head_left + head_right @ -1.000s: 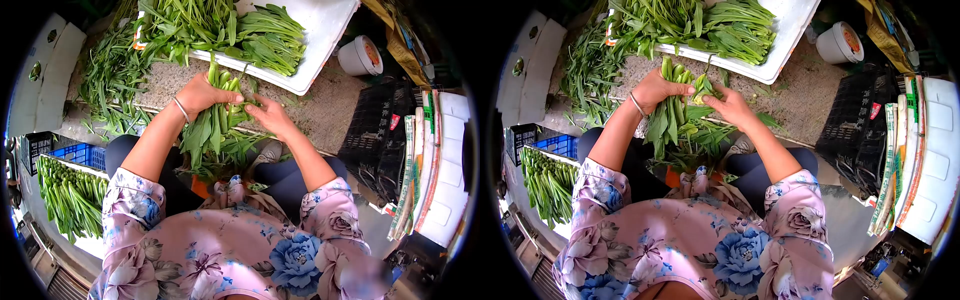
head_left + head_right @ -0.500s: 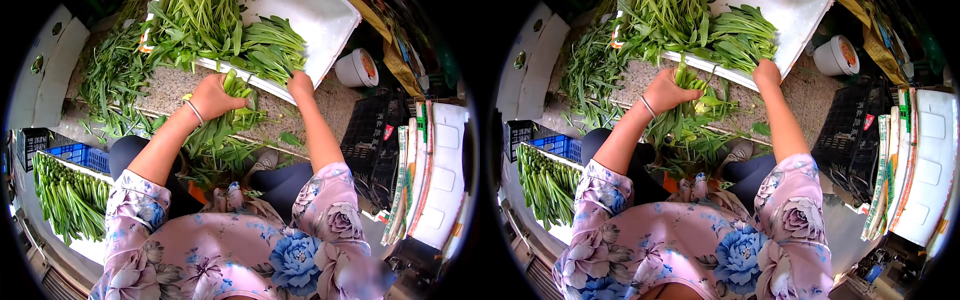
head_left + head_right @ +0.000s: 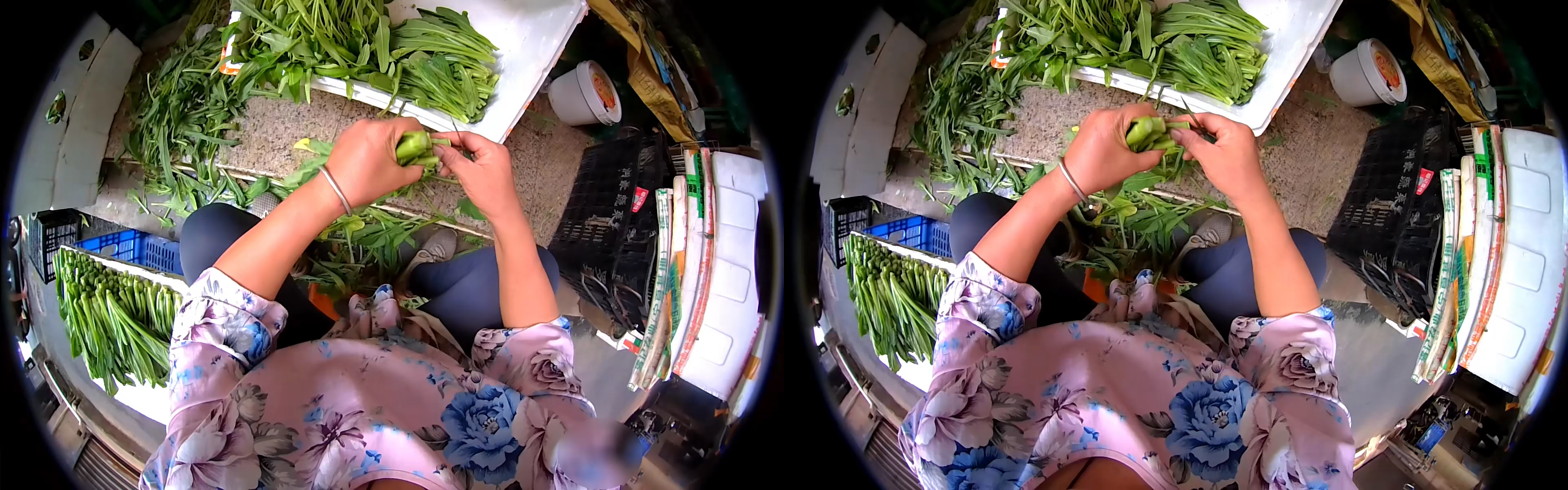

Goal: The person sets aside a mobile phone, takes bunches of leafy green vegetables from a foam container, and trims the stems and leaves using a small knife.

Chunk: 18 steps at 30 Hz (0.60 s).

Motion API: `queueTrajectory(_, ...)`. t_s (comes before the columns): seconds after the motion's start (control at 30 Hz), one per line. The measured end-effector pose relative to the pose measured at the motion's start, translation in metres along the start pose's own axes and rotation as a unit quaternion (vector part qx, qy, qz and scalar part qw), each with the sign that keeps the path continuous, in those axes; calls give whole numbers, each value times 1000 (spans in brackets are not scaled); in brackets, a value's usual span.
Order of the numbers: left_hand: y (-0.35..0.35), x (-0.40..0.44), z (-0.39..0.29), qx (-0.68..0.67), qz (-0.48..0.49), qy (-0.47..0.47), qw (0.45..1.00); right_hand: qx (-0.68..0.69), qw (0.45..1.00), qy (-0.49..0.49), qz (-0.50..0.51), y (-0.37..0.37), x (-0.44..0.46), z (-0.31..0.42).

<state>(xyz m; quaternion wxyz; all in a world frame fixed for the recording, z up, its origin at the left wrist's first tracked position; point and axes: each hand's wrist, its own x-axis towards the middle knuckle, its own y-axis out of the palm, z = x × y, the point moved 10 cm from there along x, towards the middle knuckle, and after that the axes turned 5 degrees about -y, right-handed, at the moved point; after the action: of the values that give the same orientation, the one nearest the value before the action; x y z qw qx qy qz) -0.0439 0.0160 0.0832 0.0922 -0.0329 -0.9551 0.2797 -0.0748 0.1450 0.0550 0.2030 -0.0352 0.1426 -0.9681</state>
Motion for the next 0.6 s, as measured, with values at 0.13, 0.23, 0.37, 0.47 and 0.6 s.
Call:
queueTrajectory(0.13, 15, 6, 38, -254, 38, -126, 958, 145, 988, 57, 9, 11, -1, -8)
queueTrajectory(0.23, 17, 8, 42, -336, 30, -154, 929, 246, 967, 53, 41, 22, -4, 3)
queueTrajectory(0.37, 19, 7, 46, -336, 45, -183, 923, 210, 975, 64, 35, 27, -4, -6)
queueTrajectory(0.47, 21, 5, 50, -340, 42, -211, 915, 214, 974, 59, 34, 26, -2, -11)
queueTrajectory(0.6, 1, 7, 41, -218, 11, -143, 965, 270, 951, 147, 23, 22, -6, -59)
